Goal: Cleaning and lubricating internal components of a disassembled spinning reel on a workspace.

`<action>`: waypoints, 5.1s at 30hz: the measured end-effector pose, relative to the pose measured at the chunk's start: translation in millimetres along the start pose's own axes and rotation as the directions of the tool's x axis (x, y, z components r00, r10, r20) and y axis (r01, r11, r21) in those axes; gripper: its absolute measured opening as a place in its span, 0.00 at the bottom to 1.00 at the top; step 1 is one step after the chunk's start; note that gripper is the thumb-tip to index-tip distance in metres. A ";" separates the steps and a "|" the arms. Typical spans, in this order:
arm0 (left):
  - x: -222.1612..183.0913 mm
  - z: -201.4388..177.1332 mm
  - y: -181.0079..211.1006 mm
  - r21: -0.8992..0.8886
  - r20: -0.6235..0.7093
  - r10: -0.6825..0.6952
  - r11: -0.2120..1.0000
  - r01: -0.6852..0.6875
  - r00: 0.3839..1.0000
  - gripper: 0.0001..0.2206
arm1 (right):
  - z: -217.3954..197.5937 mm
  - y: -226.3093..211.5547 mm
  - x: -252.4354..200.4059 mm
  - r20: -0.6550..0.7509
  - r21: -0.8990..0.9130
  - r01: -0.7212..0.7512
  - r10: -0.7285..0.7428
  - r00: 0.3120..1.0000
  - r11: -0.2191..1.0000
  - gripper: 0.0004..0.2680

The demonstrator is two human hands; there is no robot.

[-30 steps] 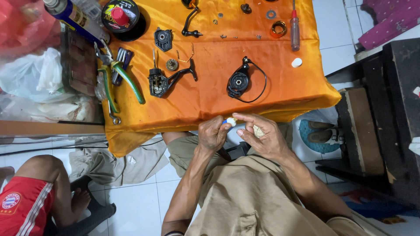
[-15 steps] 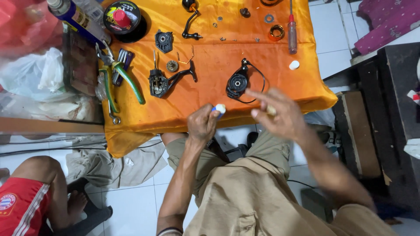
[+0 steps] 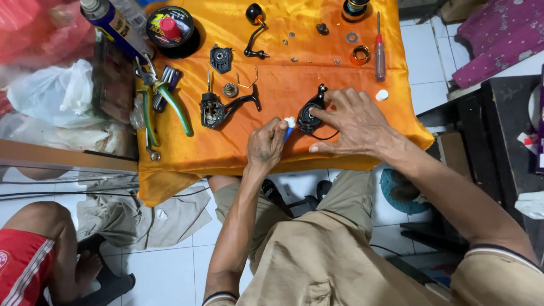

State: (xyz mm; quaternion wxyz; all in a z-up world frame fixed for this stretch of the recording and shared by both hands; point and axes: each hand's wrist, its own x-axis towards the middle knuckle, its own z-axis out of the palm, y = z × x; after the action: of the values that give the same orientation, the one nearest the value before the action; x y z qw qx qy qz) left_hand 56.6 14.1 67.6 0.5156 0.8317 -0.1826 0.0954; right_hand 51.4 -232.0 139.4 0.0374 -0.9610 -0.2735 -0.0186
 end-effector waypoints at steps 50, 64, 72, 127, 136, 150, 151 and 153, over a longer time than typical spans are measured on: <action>-0.2 3.5 -0.4 0.011 0.149 0.527 0.845 -0.535 0.836 0.21 | 24.1 12.2 -5.8 -0.314 -0.094 0.274 -0.289 0.904 0.957 0.16; 0.9 6.3 -4.9 0.030 0.137 0.517 0.850 -0.526 0.845 0.22 | 32.2 16.4 -6.3 -0.383 -0.221 0.263 -0.332 0.862 0.939 0.16; 1.6 4.4 0.7 0.041 0.135 0.528 0.843 -0.537 0.839 0.22 | 39.8 25.2 -11.9 -0.379 -0.204 0.274 -0.334 0.863 0.940 0.15; 6.9 -1.2 16.4 0.080 0.309 0.390 0.898 -0.432 0.867 0.19 | 27.3 19.6 -2.4 -0.445 -0.128 0.392 -0.406 0.799 0.911 0.16; 6.1 5.3 0.6 0.065 0.300 0.362 0.915 -0.398 0.883 0.20 | 35.6 8.5 -0.9 -0.485 -0.345 0.204 -0.360 0.797 0.916 0.15; 4.9 4.6 0.6 0.067 0.287 0.361 0.916 -0.395 0.887 0.21 | 46.4 21.7 -11.1 -0.591 -0.285 0.284 -0.401 0.700 0.916 0.09; 4.6 5.5 -0.5 0.067 0.288 0.360 0.917 -0.393 0.888 0.21 | 44.5 21.7 -10.1 -0.590 -0.283 0.284 -0.399 0.701 0.916 0.09; 5.0 6.7 -3.3 0.060 0.286 0.359 0.918 -0.391 0.888 0.21 | 40.5 21.8 -7.1 -0.578 -0.265 0.315 -0.412 0.705 0.911 0.10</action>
State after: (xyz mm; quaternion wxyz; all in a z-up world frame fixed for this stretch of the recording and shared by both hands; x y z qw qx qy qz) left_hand 62.3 8.4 63.6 0.4086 0.8142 -0.4025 0.0899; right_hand 57.4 -250.9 97.3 0.0504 -0.8270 -0.4277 -0.3615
